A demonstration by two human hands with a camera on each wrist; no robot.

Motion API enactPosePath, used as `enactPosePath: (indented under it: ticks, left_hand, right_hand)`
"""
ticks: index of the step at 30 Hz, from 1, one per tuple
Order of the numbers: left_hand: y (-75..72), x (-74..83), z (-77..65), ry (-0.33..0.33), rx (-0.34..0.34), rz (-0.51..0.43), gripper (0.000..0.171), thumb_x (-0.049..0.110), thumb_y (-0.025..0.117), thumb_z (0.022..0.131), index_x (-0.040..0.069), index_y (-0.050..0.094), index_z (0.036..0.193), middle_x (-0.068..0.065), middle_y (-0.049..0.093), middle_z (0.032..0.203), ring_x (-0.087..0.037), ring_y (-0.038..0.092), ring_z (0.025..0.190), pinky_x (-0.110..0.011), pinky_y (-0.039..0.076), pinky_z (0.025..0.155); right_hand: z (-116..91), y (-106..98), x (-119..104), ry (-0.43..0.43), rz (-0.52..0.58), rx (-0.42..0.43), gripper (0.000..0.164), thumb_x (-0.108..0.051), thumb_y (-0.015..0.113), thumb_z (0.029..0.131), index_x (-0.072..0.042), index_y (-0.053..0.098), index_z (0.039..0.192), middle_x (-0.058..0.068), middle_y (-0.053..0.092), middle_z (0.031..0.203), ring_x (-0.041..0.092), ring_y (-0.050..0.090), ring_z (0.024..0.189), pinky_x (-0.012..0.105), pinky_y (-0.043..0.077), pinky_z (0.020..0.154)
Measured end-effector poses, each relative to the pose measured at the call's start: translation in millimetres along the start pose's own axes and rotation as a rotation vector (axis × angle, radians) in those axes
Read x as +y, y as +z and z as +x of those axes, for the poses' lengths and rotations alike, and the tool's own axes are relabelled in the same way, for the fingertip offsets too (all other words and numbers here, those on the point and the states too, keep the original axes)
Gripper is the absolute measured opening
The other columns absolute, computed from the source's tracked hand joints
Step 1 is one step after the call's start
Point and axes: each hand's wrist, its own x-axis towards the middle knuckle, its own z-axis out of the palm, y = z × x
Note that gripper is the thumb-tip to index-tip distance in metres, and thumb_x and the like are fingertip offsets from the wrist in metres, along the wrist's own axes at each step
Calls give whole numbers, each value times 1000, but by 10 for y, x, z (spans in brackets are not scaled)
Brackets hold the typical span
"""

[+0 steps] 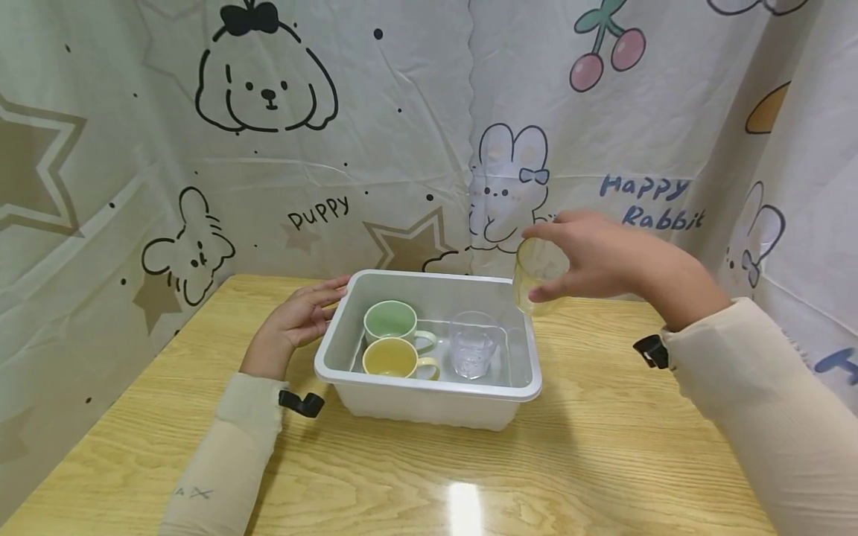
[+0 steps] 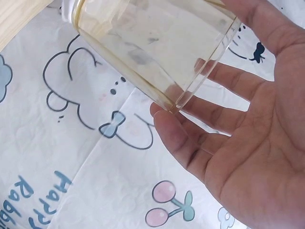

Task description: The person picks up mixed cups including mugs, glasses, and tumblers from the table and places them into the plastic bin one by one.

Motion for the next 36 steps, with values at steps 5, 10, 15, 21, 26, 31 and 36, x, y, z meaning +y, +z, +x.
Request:
enactPosePath:
  ticks: [5, 10, 15, 21, 26, 31, 36]
  left_hand:
    - [-10, -2, -1, -1, -1, 9, 51, 7, 61, 103, 8, 48, 152, -4, 57, 130, -18, 62, 103, -30, 59, 83]
    - [-2, 2, -1, -2, 0, 10, 51, 7, 60, 103, 8, 47, 152, -4, 56, 131, -18, 61, 103, -30, 59, 81]
    - [-3, 6, -3, 1, -2, 10, 51, 8, 62, 102, 9, 49, 151, -5, 56, 134, -18, 61, 105, -31, 59, 85]
    - [-4, 1, 2, -1, 8, 8, 50, 8, 61, 103, 8, 49, 151, -5, 56, 133, -18, 62, 103, -30, 59, 82]
    - [2, 6, -1, -4, 19, 12, 48, 9, 63, 102, 10, 52, 149, -5, 56, 133, -18, 61, 106, -31, 59, 83]
    - [-2, 4, 6, -4, 14, 11, 48, 9, 63, 102, 10, 52, 149, -5, 57, 131, -18, 61, 105, -30, 59, 82]
    - [-4, -3, 4, 2, 11, 19, 49, 9, 61, 103, 8, 49, 151, -4, 57, 130, -18, 61, 104, -30, 59, 82]
  right_hand:
    - [-3, 20, -100, -49, 1, -5, 89, -59, 83, 79, -18, 51, 150, 22, 52, 145, 44, 53, 127, 68, 49, 92]
    - [-9, 52, -200, -117, 14, 9, 86, -58, 84, 79, -19, 53, 149, 18, 57, 140, 39, 57, 123, 62, 50, 95]
    - [-9, 115, -281, -149, 27, 12, 85, -58, 83, 79, -18, 54, 148, 17, 56, 142, 39, 54, 127, 63, 48, 98]
    - [15, 226, -344, -223, 16, 10, 82, -61, 80, 81, -19, 55, 146, 14, 58, 139, 37, 56, 125, 60, 48, 99]
    - [34, 338, -367, -280, 19, 10, 78, -57, 80, 83, -16, 56, 145, 14, 62, 131, 33, 60, 117, 56, 50, 96]
    - [45, 459, -402, -292, 38, -9, 78, -56, 81, 83, -14, 57, 144, 12, 63, 127, 31, 61, 113, 53, 51, 95]
    - [88, 577, -418, -300, 73, -60, 80, -59, 80, 82, -16, 56, 145, 11, 62, 127, 29, 61, 112, 53, 52, 95]
